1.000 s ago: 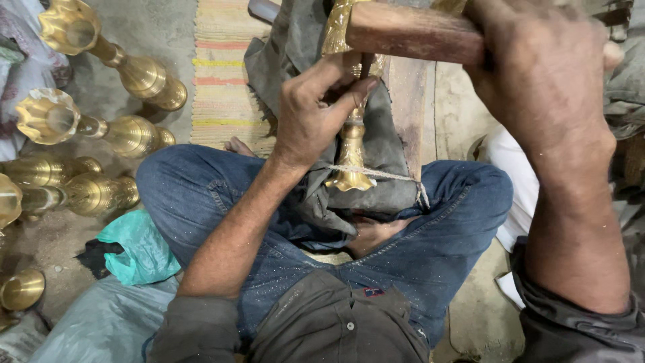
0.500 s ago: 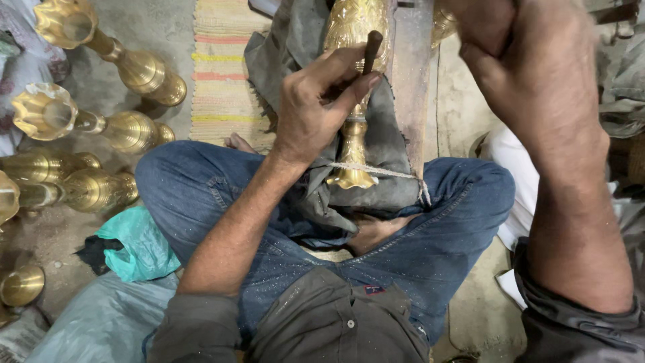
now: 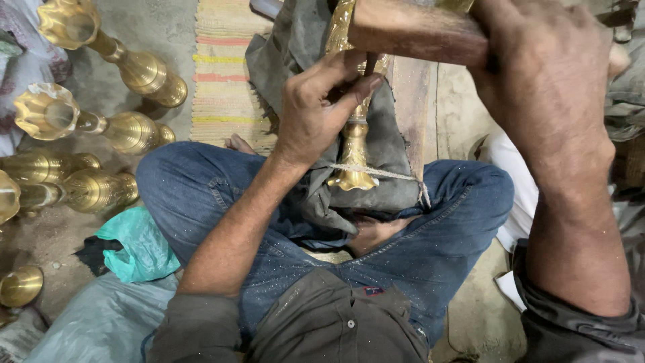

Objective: The person sits cross-legged on the floor with a brass vase resting on their lap and strikes a chisel with a wooden mallet to engrave decorative patterns into the metal, repositioning the chisel and rotating the vase as they work. Near the end they set the tools down and tie a string around the vase's base.

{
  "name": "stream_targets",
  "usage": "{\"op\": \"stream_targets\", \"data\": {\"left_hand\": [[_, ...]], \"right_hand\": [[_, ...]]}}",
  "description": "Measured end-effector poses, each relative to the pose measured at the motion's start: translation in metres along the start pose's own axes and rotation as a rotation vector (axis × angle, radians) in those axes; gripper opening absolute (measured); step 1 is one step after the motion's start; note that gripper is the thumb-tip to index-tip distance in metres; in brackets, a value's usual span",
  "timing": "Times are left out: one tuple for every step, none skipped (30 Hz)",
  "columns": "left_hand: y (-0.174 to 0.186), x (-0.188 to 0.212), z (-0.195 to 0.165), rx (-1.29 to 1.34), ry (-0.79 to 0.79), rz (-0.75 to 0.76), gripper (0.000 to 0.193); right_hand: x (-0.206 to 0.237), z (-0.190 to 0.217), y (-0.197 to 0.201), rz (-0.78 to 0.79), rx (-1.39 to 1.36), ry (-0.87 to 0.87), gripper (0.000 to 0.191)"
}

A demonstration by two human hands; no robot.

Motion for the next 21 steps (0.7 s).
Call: {"op": "stream_targets", "data": {"left_hand": [[0.0, 0.0, 0.0, 0.001, 0.002, -0.004, 0.031], [0.0, 0.0, 0.001, 0.003, 0.004, -0.008, 0.031], [-0.001, 0.0, 0.002, 0.005, 0.003, -0.011, 0.032], [-0.002, 0.0, 0.003, 0.001, 0.024, 0.004, 0.031], [-0.004, -0.001, 0.005, -0.005, 0.042, 0.018, 0.03], [-0.006, -0.001, 0.007, -0.012, 0.057, 0.034, 0.029], [-0.005, -0.002, 0.006, 0.0, 0.051, 0.022, 0.031], [-0.004, -0.002, 0.006, 0.014, 0.05, 0.009, 0.032], [-0.003, -0.002, 0.005, 0.028, 0.048, -0.005, 0.034], [-0.003, -0.002, 0.006, 0.019, 0.066, -0.001, 0.034], [-0.003, -0.002, 0.006, 0.008, 0.084, 0.002, 0.034], [-0.003, -0.002, 0.007, -0.002, 0.101, 0.007, 0.034], [-0.003, -0.002, 0.006, -0.013, 0.084, 0.009, 0.034], [-0.003, -0.002, 0.004, -0.022, 0.069, 0.012, 0.033], [-0.003, -0.002, 0.003, -0.03, 0.058, 0.016, 0.033], [-0.002, -0.002, 0.002, -0.006, 0.049, 0.013, 0.032], [-0.002, -0.002, 0.001, 0.016, 0.035, 0.009, 0.031], [-0.001, -0.002, 0.001, 0.037, 0.02, 0.003, 0.03], [-0.001, -0.003, 0.001, 0.013, 0.012, 0.004, 0.029], [-0.002, -0.004, 0.001, -0.009, 0.008, 0.006, 0.028], [-0.002, -0.004, 0.001, -0.029, 0.003, 0.009, 0.027]], "right_hand": [[0.0, 0.001, 0.001, -0.01, -0.042, -0.001, 0.026], [0.0, 0.002, 0.003, -0.021, -0.084, -0.001, 0.026], [0.0, -0.003, 0.0, -0.002, -0.216, -0.064, 0.026], [0.0, -0.004, 0.0, 0.019, -0.203, -0.07, 0.025], [0.0, -0.004, -0.002, 0.041, -0.189, -0.077, 0.024], [-0.001, -0.003, -0.001, 0.06, -0.028, -0.03, 0.022], [-0.001, -0.003, -0.001, 0.052, -0.015, -0.018, 0.021], [-0.001, -0.003, 0.0, 0.044, -0.001, -0.006, 0.021], [-0.002, -0.005, 0.002, 0.007, -0.134, -0.027, 0.022], [-0.002, -0.006, 0.003, 0.005, -0.114, -0.02, 0.023], [-0.002, -0.006, 0.003, 0.002, -0.094, -0.012, 0.023], [-0.002, -0.004, 0.002, 0.034, 0.077, 0.021, 0.023], [-0.002, -0.004, 0.001, 0.036, 0.117, 0.02, 0.024], [-0.002, -0.005, 0.001, 0.037, 0.157, 0.02, 0.025], [-0.001, -0.007, 0.002, 0.011, 0.064, -0.012, 0.028], [0.0, -0.008, 0.001, 0.008, 0.05, -0.011, 0.026], [0.0, -0.008, 0.001, 0.006, 0.036, -0.009, 0.025], [0.001, -0.006, -0.002, 0.027, 0.1, 0.027, 0.02], [0.002, -0.006, -0.004, 0.04, 0.083, 0.024, 0.018], [0.003, -0.007, -0.006, 0.054, 0.067, 0.021, 0.016], [0.004, -0.01, -0.007, 0.06, -0.025, -0.024, 0.014]]}}
Point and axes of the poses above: each hand's wrist, its own x-axis away from the middle knuckle, its own y-axis out of the back of the hand, z = x × y, the point moved 8 cm from there along -x, towards the middle knuckle, and after that the axes turned 2 degrees about y, right-handed, at the moved point
